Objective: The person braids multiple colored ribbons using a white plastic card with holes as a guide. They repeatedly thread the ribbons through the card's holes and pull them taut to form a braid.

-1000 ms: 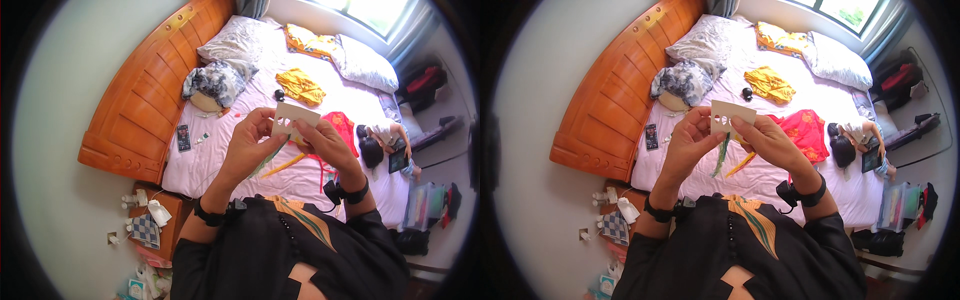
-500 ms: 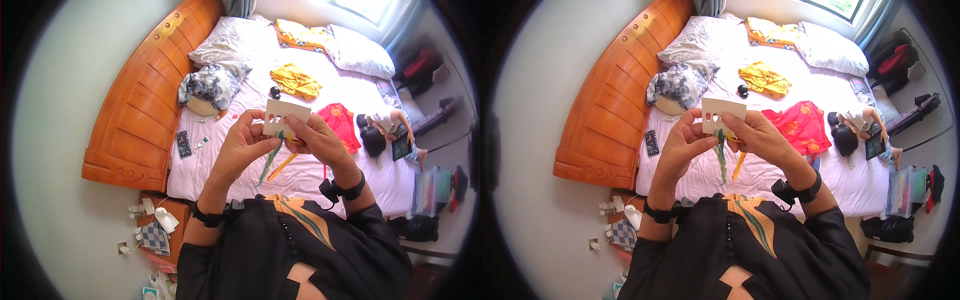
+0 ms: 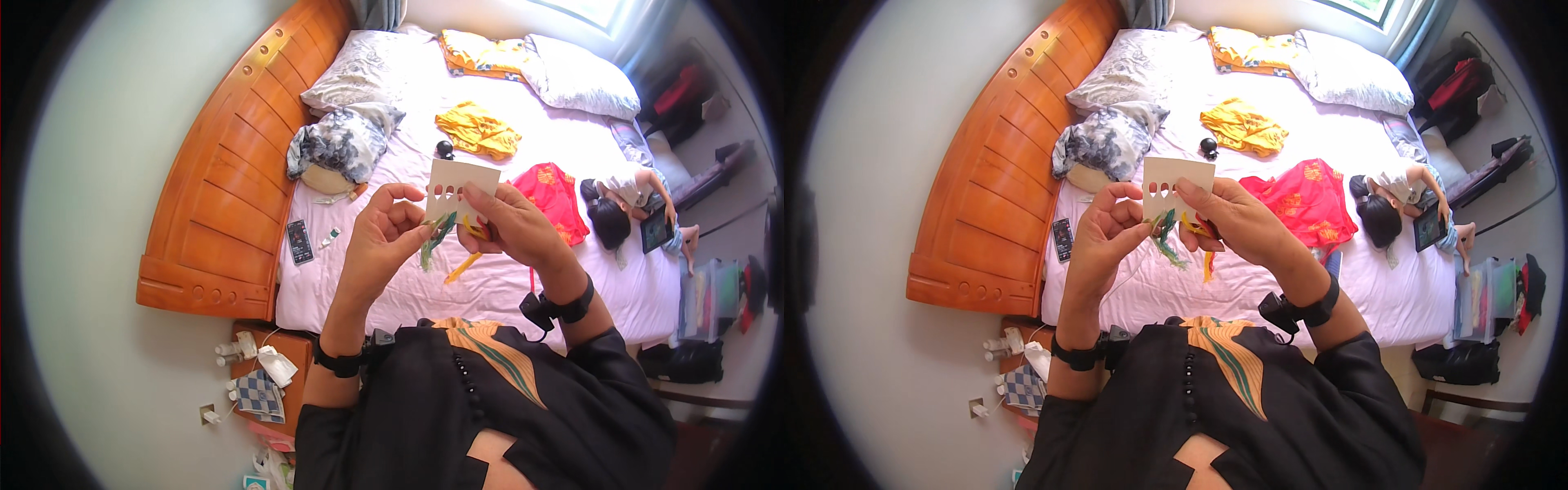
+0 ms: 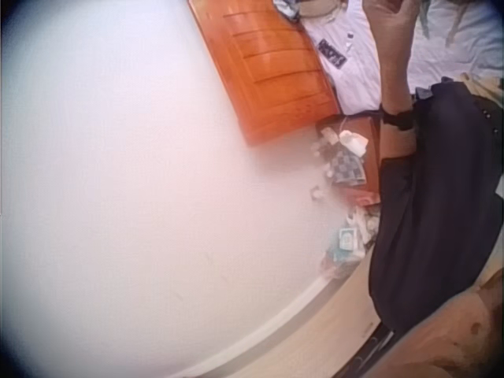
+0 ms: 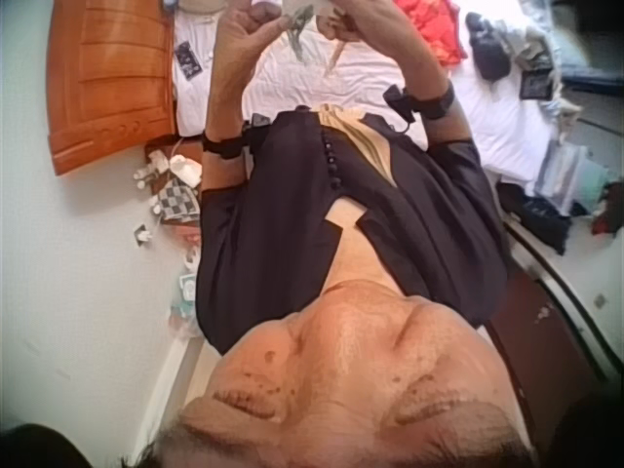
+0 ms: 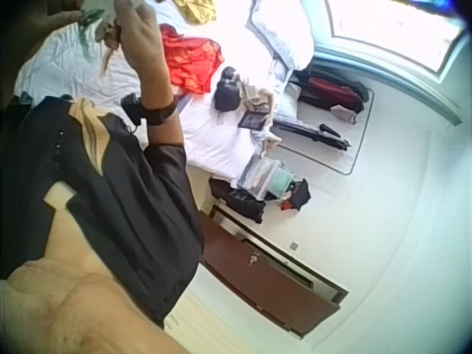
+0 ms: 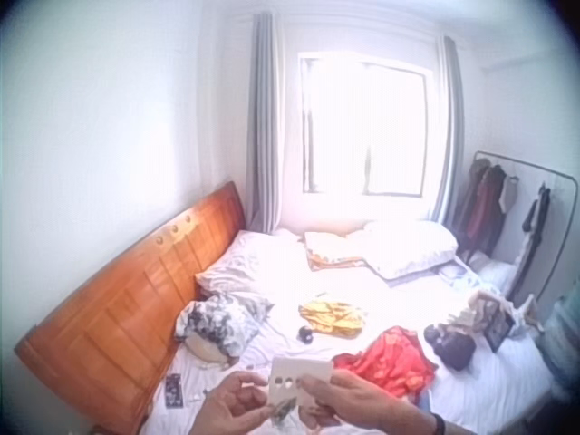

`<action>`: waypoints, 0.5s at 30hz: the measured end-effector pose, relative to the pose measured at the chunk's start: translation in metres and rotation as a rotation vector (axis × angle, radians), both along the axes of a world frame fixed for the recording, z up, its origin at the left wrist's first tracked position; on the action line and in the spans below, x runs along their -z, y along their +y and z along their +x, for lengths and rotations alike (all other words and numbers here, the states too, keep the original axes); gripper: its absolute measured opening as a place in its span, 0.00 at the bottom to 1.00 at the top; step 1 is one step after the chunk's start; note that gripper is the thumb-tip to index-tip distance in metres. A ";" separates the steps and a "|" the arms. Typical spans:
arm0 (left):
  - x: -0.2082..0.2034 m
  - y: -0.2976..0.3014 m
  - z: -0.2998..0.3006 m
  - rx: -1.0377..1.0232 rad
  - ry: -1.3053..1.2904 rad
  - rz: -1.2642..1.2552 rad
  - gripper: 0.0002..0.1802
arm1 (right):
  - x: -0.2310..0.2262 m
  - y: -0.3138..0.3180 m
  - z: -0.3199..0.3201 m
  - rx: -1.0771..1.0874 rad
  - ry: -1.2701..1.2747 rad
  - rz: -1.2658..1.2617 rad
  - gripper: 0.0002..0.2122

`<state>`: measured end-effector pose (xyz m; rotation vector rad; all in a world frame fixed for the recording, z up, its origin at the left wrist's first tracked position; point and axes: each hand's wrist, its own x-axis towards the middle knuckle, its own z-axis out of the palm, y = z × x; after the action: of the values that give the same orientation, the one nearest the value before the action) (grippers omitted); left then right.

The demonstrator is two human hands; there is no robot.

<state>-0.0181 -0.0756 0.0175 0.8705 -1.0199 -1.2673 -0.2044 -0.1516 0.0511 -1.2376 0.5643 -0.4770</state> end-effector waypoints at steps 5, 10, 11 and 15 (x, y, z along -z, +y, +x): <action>0.000 0.000 -0.001 0.014 0.048 -0.017 0.16 | -0.003 0.006 0.008 0.094 -0.042 0.107 0.21; 0.002 -0.001 0.003 0.097 0.154 -0.008 0.15 | 0.000 -0.003 0.001 -0.016 -0.036 0.106 0.20; 0.002 -0.001 0.003 0.102 0.163 -0.001 0.16 | 0.001 -0.004 0.001 -0.026 -0.024 0.101 0.20; 0.004 -0.004 0.004 0.154 0.154 0.010 0.18 | -0.001 -0.003 0.003 -0.030 -0.015 0.049 0.20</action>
<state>-0.0140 -0.0792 0.0131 0.7007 -0.9724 -1.4476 -0.2011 -0.1551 0.0518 -1.1933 0.5407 -0.4448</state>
